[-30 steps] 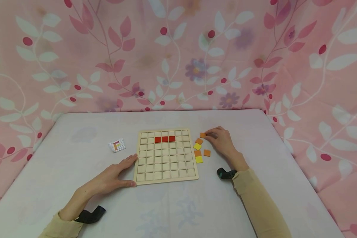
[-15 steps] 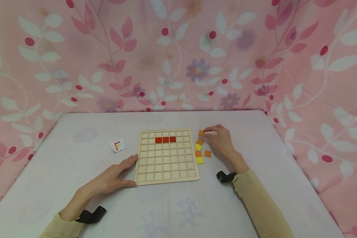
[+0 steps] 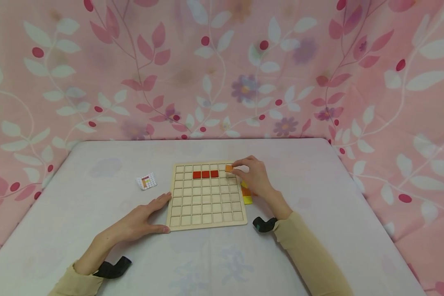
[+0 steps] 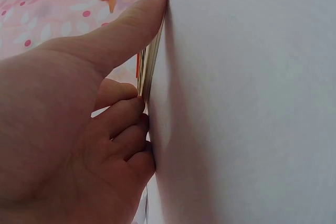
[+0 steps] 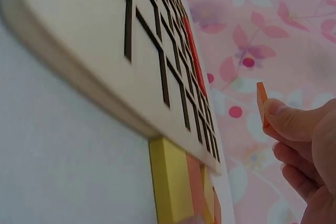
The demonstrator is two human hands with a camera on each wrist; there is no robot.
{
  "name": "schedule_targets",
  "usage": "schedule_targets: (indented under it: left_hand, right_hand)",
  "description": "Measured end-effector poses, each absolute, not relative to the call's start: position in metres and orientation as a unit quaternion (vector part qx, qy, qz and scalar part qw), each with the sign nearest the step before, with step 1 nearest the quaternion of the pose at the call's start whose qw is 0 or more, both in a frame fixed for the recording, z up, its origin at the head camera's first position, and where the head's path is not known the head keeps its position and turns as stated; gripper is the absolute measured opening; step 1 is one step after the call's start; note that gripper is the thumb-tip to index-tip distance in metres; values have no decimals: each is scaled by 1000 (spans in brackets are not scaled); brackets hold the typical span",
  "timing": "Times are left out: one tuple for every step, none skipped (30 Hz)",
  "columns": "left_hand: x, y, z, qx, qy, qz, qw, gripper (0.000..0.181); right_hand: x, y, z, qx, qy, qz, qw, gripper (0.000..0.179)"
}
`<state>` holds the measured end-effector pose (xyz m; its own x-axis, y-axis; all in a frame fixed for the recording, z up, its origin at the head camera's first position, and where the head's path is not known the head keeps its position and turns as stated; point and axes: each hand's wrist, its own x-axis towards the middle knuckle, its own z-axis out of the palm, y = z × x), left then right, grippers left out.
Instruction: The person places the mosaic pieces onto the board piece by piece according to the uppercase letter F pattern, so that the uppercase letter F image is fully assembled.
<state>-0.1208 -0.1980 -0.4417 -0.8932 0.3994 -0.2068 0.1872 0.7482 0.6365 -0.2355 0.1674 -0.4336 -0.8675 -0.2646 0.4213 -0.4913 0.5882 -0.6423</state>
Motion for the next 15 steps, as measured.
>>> schedule_targets:
  left_hand:
    - [-121,-198,-442,160,920,316,167,103]
    - [-121,-199,-442,161,920,316,165,103]
    - [-121,-199,-442,162,920,316,165,103]
    - [-121,-199,-442,163,920,316,164,103]
    - [-121,-200,-442,164,920,316,163,102]
    - [-121,-200,-442,164,920,317,163,102]
    - [-121,-200,-442,163,920,318,163,102]
    - [-121,-199,-443,163,919,319,163,103]
    - [-121,-199,-443,162,919,319,164,103]
    - [-121,-199,-443,161,920,318,164,103]
    - [-121,-199,-443,160,920,319,164,103]
    - [-121,-199,-443,160,920,318,164,103]
    - [-121,-199,-443,159,920,318,164,103]
    - [-121,-199,-443,160,920,318,164,103]
    - [-121,-199,-443,160,920,319,164,102]
  right_hand:
    - [-235,162,-433,219,-878,402,140,21]
    - [-235,157,-432,224,-876,404,137,22]
    - [-235,151,-431,227,-876,403,135,22]
    - [-235,146,-430,233,-875,403,135,23]
    - [-235,141,-429,238,-872,406,134,23]
    - [-236,136,-428,245,-870,406,136,22]
    - [-235,131,-427,252,-867,407,138,21]
    - [-235,127,-426,258,-864,409,140,21]
    - [-235,122,-425,267,-861,408,145,20]
    - [-235,118,-424,276,-857,409,148,19]
    - [-235,114,-422,286,-853,410,151,19]
    - [-235,110,-422,295,-850,407,157,18]
    - [-234,106,-421,301,-849,404,159,18]
    - [-233,103,-420,306,-847,405,160,18]
    - [-232,100,-420,309,-845,406,159,18]
